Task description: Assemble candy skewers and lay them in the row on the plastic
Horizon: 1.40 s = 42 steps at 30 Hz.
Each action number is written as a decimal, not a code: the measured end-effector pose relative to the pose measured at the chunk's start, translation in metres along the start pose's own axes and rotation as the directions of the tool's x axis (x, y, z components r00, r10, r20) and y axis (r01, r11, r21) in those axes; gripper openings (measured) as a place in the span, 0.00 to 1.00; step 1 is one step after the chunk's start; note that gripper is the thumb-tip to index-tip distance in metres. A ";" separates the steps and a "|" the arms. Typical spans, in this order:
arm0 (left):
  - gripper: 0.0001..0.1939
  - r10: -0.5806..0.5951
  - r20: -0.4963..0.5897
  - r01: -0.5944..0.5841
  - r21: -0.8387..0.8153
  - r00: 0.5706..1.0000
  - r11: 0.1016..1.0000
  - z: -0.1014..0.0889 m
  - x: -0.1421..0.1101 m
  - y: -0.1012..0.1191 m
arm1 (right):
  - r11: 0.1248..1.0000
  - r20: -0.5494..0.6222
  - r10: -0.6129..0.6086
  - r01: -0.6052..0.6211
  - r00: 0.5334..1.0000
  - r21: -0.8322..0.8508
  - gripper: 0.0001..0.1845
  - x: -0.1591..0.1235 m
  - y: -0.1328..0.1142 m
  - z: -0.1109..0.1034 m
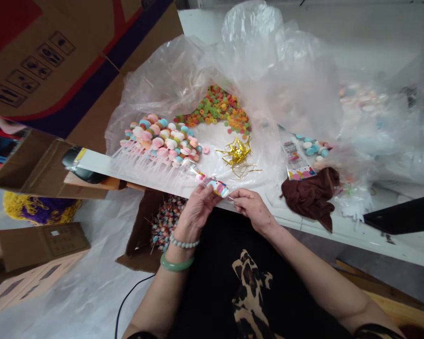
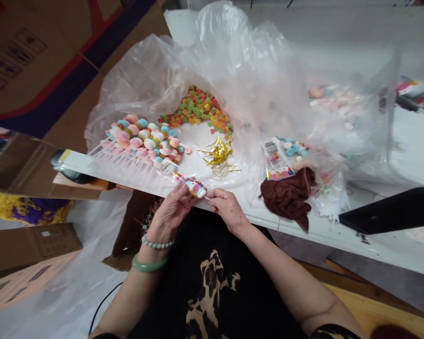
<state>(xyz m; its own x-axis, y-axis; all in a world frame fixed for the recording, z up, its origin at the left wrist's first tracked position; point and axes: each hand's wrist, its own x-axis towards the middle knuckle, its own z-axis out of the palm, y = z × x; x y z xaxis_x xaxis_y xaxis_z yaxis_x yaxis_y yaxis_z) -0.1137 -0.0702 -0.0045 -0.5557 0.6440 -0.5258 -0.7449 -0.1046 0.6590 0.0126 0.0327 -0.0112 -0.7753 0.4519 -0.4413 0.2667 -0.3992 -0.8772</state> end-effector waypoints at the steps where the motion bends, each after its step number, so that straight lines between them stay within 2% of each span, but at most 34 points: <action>1: 0.17 0.028 -0.019 -0.028 -0.036 0.999 0.999 -0.001 0.001 0.005 | 1.000 0.014 0.016 -0.016 1.000 0.015 0.08 0.000 -0.001 0.000; 4: 0.16 0.066 -0.046 -0.072 -0.150 0.997 0.986 0.000 0.004 0.012 | 0.997 0.042 -0.026 0.029 0.999 -0.069 0.07 -0.002 -0.002 0.001; 6: 0.13 0.067 -0.059 -0.078 -0.208 0.996 0.975 0.004 0.004 0.011 | 0.968 0.066 -0.075 0.089 0.995 -0.234 0.10 -0.003 -0.004 0.002; 8: 0.10 0.060 -0.071 -0.076 -0.253 0.996 0.964 0.009 0.003 0.007 | 0.868 0.070 -0.101 0.122 0.992 -0.482 0.14 -0.004 -0.007 0.002; 10: 0.10 0.038 -0.058 -0.053 -0.286 0.998 0.957 0.012 0.000 0.004 | 0.709 0.050 -0.100 0.106 0.994 -0.697 0.18 -0.004 -0.010 -0.001; 12: 0.11 0.026 -0.020 -0.031 -0.302 0.999 0.953 0.013 -0.002 0.002 | 0.611 0.026 -0.075 0.067 0.997 -0.789 0.19 -0.003 -0.013 -0.003; 13: 0.12 0.031 0.004 -0.029 -0.299 1.000 0.954 0.013 -0.003 0.001 | 0.607 0.016 -0.062 0.051 0.998 -0.793 0.19 -0.002 -0.013 -0.004; 17: 0.15 0.098 0.069 -0.080 -0.223 0.993 0.972 0.015 -0.005 -0.006 | 0.708 -0.031 -0.055 0.017 0.998 -0.706 0.19 0.001 -0.008 0.001; 21: 0.14 0.170 0.043 -0.157 -0.218 0.985 0.963 0.021 -0.003 -0.015 | 0.768 -0.142 -0.179 0.048 0.973 -0.639 0.23 -0.003 0.002 0.012; 24: 0.14 0.163 0.036 -0.149 -0.255 0.986 0.955 0.021 0.000 -0.018 | 0.807 -0.192 -0.262 0.105 0.946 -0.581 0.24 -0.005 0.006 0.014; 26: 0.14 0.141 0.017 -0.131 -0.274 0.990 0.953 0.019 0.003 -0.016 | 0.844 -0.177 -0.274 0.148 0.945 -0.516 0.22 -0.005 0.006 0.011; 28: 0.13 0.130 -0.023 -0.131 -0.283 0.991 0.950 0.016 0.004 -0.013 | 0.889 -0.113 -0.248 0.180 0.962 -0.420 0.17 -0.004 0.007 0.008; 31: 0.11 0.127 -0.063 -0.139 -0.287 0.990 0.948 0.014 0.004 -0.009 | 0.933 -0.038 -0.185 0.164 0.982 -0.321 0.11 -0.001 0.009 0.009; 37: 0.11 0.163 -0.056 -0.172 -0.243 0.985 0.955 0.023 0.001 -0.017 | 0.886 -0.164 -0.168 0.076 0.972 -0.458 0.21 0.006 0.011 0.023; 42: 0.12 0.098 -0.078 -0.114 -0.242 0.992 0.964 0.026 0.001 -0.017 | 0.817 -0.137 -0.184 0.074 0.973 -0.572 0.21 0.008 0.002 0.028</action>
<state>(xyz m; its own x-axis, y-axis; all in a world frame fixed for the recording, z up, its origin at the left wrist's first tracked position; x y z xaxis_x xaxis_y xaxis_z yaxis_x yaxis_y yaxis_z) -0.0917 -0.0480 -0.0019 -0.6528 0.5699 -0.4991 -0.7438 -0.3573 0.5649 -0.0093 0.0129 -0.0106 -0.7253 0.6223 -0.2945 0.4880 0.1631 -0.8575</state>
